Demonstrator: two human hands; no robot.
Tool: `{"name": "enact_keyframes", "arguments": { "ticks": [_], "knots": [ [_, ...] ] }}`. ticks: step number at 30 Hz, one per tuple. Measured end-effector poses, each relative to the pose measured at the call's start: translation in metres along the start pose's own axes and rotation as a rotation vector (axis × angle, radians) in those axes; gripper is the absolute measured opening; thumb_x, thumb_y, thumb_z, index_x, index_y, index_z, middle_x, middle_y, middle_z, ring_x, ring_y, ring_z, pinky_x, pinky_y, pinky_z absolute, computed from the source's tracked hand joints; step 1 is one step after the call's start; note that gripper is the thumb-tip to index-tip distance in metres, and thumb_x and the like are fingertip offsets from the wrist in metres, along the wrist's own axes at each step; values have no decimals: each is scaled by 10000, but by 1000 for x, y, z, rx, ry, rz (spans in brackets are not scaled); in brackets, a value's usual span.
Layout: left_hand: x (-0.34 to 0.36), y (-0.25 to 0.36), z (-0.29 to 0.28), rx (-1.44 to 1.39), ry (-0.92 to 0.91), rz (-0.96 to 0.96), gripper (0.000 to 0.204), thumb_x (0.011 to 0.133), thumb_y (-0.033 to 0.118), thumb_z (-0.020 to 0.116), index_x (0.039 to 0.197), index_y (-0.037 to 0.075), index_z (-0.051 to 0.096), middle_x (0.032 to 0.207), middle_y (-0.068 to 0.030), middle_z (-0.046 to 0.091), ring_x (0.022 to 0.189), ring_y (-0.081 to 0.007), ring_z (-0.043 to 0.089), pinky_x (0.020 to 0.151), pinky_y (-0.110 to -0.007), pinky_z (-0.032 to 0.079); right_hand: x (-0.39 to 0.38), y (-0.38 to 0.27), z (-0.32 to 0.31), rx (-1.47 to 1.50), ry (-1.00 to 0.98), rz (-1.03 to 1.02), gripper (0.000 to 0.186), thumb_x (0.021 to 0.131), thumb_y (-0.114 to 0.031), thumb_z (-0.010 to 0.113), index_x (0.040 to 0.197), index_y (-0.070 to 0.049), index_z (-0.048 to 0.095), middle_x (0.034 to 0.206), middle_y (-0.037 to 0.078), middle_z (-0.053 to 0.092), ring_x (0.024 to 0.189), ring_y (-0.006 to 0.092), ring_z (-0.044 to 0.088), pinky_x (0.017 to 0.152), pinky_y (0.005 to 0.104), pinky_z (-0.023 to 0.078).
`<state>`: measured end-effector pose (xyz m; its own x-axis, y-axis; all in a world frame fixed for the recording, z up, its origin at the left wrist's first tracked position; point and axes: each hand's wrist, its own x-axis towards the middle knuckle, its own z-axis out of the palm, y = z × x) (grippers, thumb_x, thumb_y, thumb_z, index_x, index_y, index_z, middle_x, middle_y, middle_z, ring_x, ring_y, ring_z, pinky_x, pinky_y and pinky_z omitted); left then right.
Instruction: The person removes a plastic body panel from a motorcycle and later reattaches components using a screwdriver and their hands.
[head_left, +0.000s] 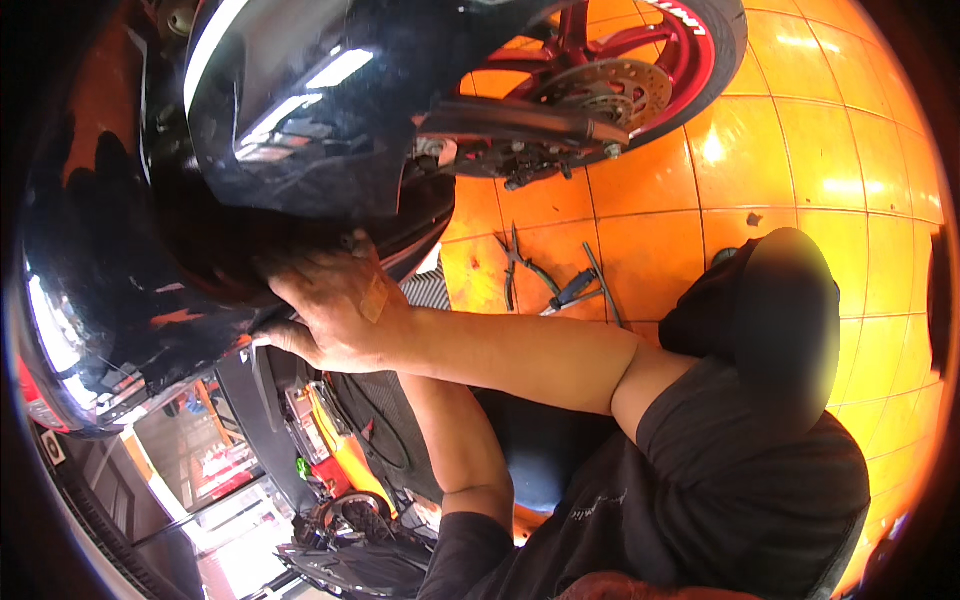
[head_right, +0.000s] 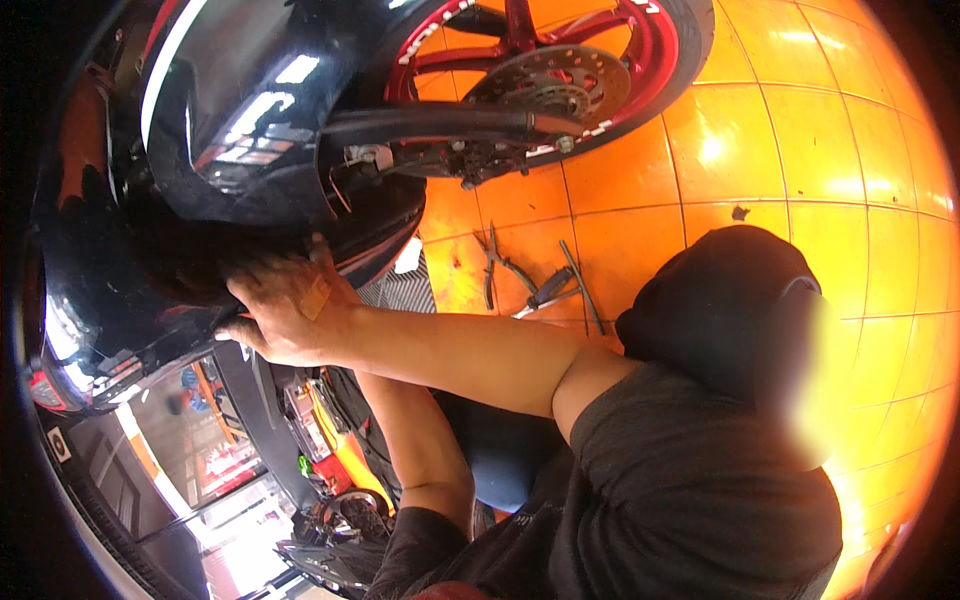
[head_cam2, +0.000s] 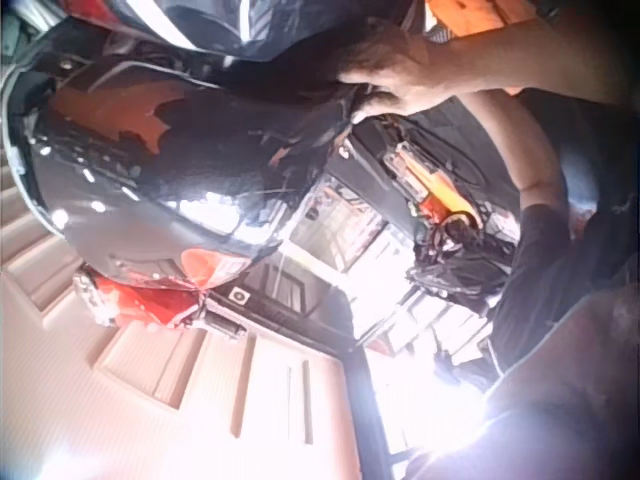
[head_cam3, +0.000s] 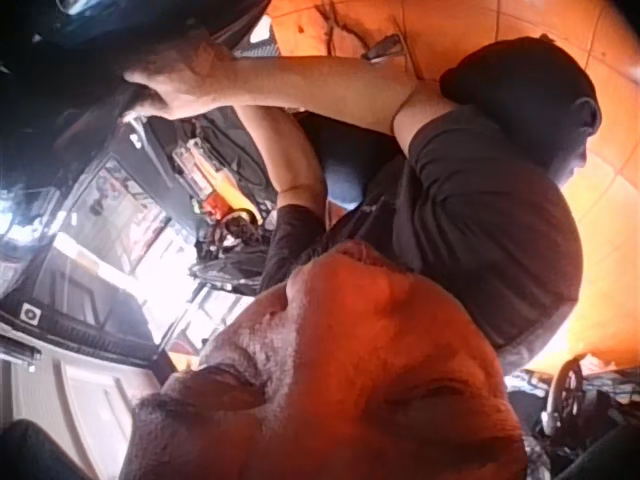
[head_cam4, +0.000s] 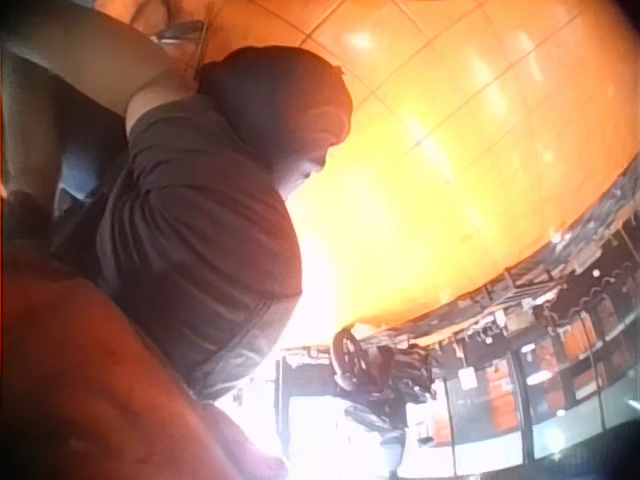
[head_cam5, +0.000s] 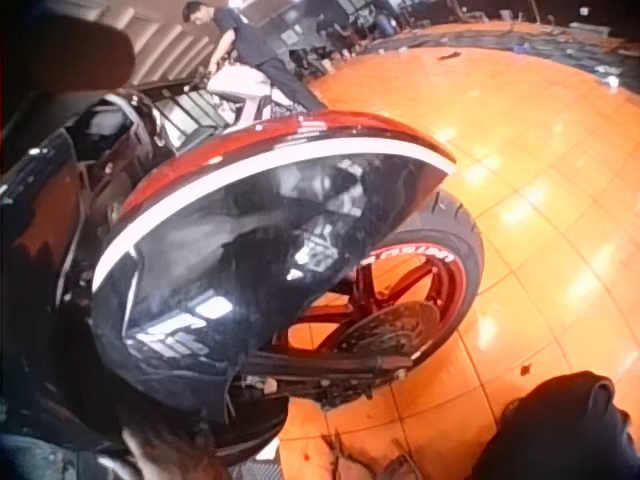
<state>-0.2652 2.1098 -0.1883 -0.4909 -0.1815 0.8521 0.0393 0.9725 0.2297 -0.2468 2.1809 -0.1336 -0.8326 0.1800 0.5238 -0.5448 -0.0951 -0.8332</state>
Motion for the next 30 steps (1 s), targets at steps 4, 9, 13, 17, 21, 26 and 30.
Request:
{"name": "enact_keyframes", "arguments": {
  "ticks": [4, 9, 13, 17, 21, 26, 30],
  "knots": [
    [-2, 1, -2, 5, -20, -11, 1250, 647, 188, 784, 1381, -160, -165, 1424, -387, 84, 1356, -455, 204, 1143, -476, 161, -5, 2, -4, 62, 111, -6, 566, 877, -436, 598, 1253, -19, 530, 1251, 193, 555, 1166, 350, 533, 958, 585, 382],
    [7, -5, -11, 83, -18, -22, 1252, 643, 184, 785, 1379, -164, -166, 1422, -390, 83, 1354, -458, 207, 1143, -473, 164, -22, 24, 5, 417, 375, 44, 354, 899, -286, 597, 1090, 11, 616, 1058, 202, 621, 949, 367, 609, 899, 416, 450],
    [2, 1, 2, 63, -55, -50, 1254, 640, 181, 786, 1377, -166, -168, 1421, -392, 83, 1352, -461, 208, 1143, -471, 167, -64, 108, 10, 85, 482, 340, 288, 893, -260, 592, 1000, 6, 616, 1009, 178, 616, 963, 369, 576, 864, 445, 448],
    [5, 13, -1, -48, -44, -97, 1297, 634, 149, 811, 1348, -190, -217, 1412, -436, 85, 1372, -446, 185, 1152, -422, 148, -108, 221, 8, 343, 431, 1233, 502, 957, -416, 443, 1332, -85, 486, 1343, 163, 487, 1260, 300, 440, 1019, 447, 356],
    [1, 5, 0, -7, -54, -94, 1329, 634, 200, 830, 1345, -190, -223, 1422, -432, 72, 1374, -446, 182, 1154, -419, 147, -92, 247, 4, 1010, 273, 1360, 616, 957, -526, 357, 1445, -149, 354, 1453, 132, 394, 1372, 258, 311, 1052, 544, 275],
    [2, -17, 1, 76, -45, -63, 1407, 605, 291, 868, 1344, -188, -229, 1434, -423, 60, 1371, -448, 199, 1146, -418, 193, -79, 228, 19, 1290, 477, 1284, 484, 948, -513, 353, 1214, -129, 480, 1276, 110, 491, 1190, 314, 443, 990, 552, 335],
    [1, -8, 0, -54, -42, -94, 1435, 581, 307, 887, 1359, -169, -221, 1436, -396, 86, 1356, -439, 236, 1133, -426, 232, -77, 219, 14, 1315, 528, 1279, 359, 959, -466, 389, 1046, -144, 524, 991, 64, 554, 923, 231, 535, 823, 480, 453]
  ]
}}
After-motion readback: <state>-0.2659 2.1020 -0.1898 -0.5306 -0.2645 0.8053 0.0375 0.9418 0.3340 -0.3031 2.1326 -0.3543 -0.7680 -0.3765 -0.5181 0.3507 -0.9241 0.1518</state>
